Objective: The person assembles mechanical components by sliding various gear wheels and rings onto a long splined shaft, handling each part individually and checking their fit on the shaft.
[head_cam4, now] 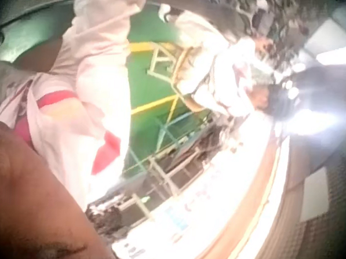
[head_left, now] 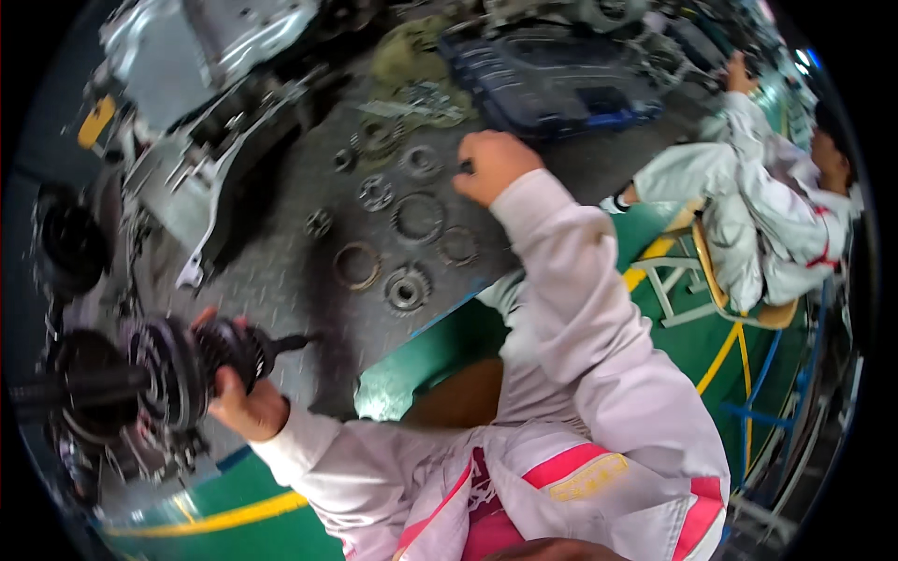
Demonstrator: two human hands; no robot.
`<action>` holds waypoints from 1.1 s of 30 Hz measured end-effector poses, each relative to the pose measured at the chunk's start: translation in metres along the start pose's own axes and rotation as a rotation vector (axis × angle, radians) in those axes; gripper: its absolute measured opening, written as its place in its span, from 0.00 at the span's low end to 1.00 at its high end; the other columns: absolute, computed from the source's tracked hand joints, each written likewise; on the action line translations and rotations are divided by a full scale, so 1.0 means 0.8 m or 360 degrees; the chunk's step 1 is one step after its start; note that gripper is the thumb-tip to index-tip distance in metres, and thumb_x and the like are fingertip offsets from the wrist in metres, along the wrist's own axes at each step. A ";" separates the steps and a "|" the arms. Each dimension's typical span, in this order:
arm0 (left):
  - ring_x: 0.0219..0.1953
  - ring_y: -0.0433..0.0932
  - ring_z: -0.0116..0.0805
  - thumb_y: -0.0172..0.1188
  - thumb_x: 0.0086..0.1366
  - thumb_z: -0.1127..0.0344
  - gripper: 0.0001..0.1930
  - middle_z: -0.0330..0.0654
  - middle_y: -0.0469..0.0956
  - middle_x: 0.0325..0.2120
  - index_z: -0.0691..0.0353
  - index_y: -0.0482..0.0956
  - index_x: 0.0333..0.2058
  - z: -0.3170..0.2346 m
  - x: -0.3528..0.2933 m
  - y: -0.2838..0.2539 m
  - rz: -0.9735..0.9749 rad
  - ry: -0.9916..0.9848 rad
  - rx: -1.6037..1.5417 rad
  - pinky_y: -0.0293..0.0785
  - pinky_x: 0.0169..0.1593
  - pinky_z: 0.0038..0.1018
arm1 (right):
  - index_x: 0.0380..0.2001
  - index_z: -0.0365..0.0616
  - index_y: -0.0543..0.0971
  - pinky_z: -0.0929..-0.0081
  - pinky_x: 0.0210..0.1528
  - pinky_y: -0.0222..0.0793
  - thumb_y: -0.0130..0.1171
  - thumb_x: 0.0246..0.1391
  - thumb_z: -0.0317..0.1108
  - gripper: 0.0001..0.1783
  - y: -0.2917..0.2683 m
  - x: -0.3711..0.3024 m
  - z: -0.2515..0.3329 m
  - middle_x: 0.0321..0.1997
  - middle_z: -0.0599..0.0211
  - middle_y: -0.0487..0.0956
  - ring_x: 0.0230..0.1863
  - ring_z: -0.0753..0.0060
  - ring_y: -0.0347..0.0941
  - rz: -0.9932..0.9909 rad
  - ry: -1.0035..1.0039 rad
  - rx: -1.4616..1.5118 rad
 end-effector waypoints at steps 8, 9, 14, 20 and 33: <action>0.44 0.77 0.43 0.60 0.61 0.60 0.30 0.54 0.69 0.54 0.64 0.61 0.59 -0.003 0.001 0.014 0.0071 -0.0006 -0.0024 0.81 0.37 0.35 | 0.41 0.45 0.78 0.63 0.50 0.72 0.65 0.43 0.42 0.21 0.007 -0.008 -0.002 0.46 0.60 0.79 0.50 0.58 0.74 0.0276 0.0163 -0.0186; 0.44 0.76 0.43 0.60 0.61 0.60 0.30 0.53 0.69 0.54 0.64 0.61 0.59 -0.004 0.000 0.016 0.0066 -0.0004 -0.0012 0.80 0.38 0.35 | 0.43 0.46 0.78 0.63 0.49 0.72 0.64 0.45 0.41 0.21 0.011 -0.009 -0.001 0.46 0.60 0.79 0.50 0.58 0.75 0.0344 0.0171 -0.0218; 0.44 0.76 0.42 0.59 0.62 0.60 0.29 0.52 0.69 0.54 0.65 0.62 0.58 -0.001 0.002 0.013 0.0029 0.0001 0.0018 0.77 0.41 0.34 | 0.39 0.43 0.76 0.60 0.46 0.72 0.64 0.45 0.41 0.19 0.010 -0.016 -0.003 0.40 0.58 0.80 0.46 0.54 0.76 0.0402 0.0205 -0.0167; 0.45 0.75 0.42 0.58 0.62 0.60 0.29 0.51 0.70 0.54 0.65 0.62 0.59 0.000 0.003 0.010 0.0038 0.0010 0.0064 0.75 0.42 0.33 | 0.39 0.43 0.77 0.61 0.45 0.73 0.63 0.45 0.40 0.19 0.007 -0.016 -0.004 0.40 0.58 0.81 0.45 0.55 0.77 0.0391 0.0215 -0.0178; 0.44 0.76 0.42 0.63 0.58 0.59 0.31 0.51 0.71 0.52 0.64 0.63 0.58 -0.005 0.001 0.022 0.0026 0.0013 0.0095 0.76 0.43 0.34 | 0.39 0.44 0.77 0.60 0.44 0.73 0.64 0.44 0.41 0.18 0.009 -0.016 0.001 0.38 0.57 0.81 0.43 0.55 0.78 0.0397 0.0162 -0.0185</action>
Point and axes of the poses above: each hand's wrist, its own x-axis towards the middle knuckle, its own y-axis out of the palm, z = x × y, the point moved 9 cm from there along x, towards the middle knuckle
